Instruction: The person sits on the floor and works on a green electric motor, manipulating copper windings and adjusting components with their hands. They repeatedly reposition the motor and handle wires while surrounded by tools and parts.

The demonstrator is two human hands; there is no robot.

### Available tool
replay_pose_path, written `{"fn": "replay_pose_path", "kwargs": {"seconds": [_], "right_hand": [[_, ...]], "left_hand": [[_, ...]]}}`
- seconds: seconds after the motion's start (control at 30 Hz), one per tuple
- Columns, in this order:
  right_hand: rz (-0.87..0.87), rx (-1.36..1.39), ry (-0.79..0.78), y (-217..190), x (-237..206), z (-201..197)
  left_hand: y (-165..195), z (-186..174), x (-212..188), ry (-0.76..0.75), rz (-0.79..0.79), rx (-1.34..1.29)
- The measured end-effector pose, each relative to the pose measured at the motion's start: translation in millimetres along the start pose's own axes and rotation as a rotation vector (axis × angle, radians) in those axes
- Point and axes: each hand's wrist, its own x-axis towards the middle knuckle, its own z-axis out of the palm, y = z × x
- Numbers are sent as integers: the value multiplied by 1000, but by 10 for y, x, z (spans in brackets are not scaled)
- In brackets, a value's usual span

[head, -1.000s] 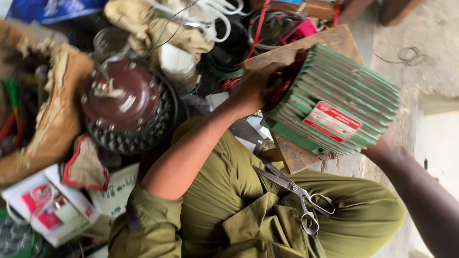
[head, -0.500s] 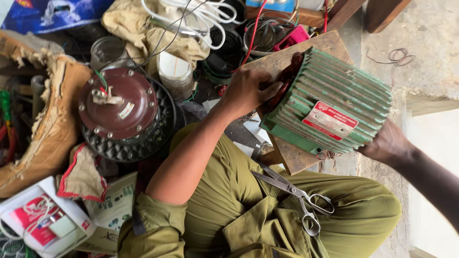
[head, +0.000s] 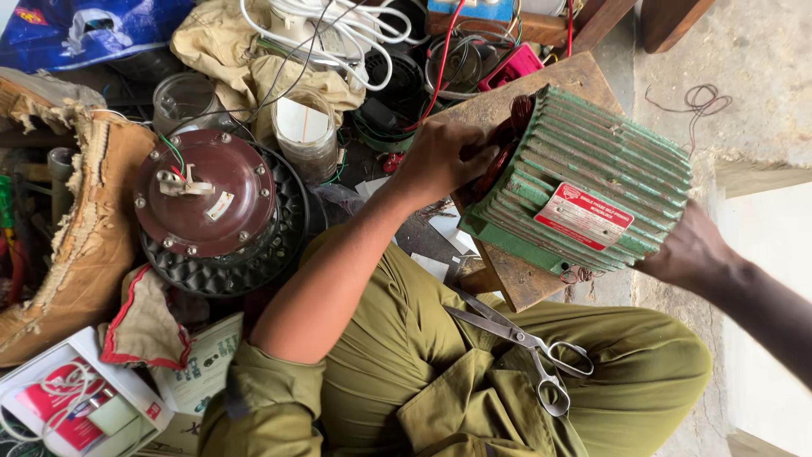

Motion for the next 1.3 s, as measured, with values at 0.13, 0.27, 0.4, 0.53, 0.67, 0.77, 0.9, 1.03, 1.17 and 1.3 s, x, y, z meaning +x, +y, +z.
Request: {"fn": "replay_pose_path", "kwargs": {"seconds": [0.13,0.27,0.4,0.53,0.67,0.77,0.9,1.03,1.17,1.3], "right_hand": [[-21,278,486,-107,-168,-16],[327,-29,347,-286,-84,264],[391,154,300,-290,-59,364],[329,237,362,-237,-72,351],[380,266,434,-211,-50,411],[330,301,361,-189,-11,422],[194,633,561,-203,74,327],[247,855,541,-237,141,278],[291,532,430,-201,117,352],[245,210,343,-226,32,371]], "left_hand": [[49,-19,24,35,-39,-160],[49,-9,33,7,13,-198],[42,28,3,-52,26,-185],[32,48,27,-34,74,-120],[29,43,75,-101,3,-99],[36,25,77,-110,5,-124],[75,10,18,-77,-26,-199],[134,1,-41,-50,-104,-250],[213,13,-68,82,-198,-240],[213,-36,-126,106,-193,-181]]}}
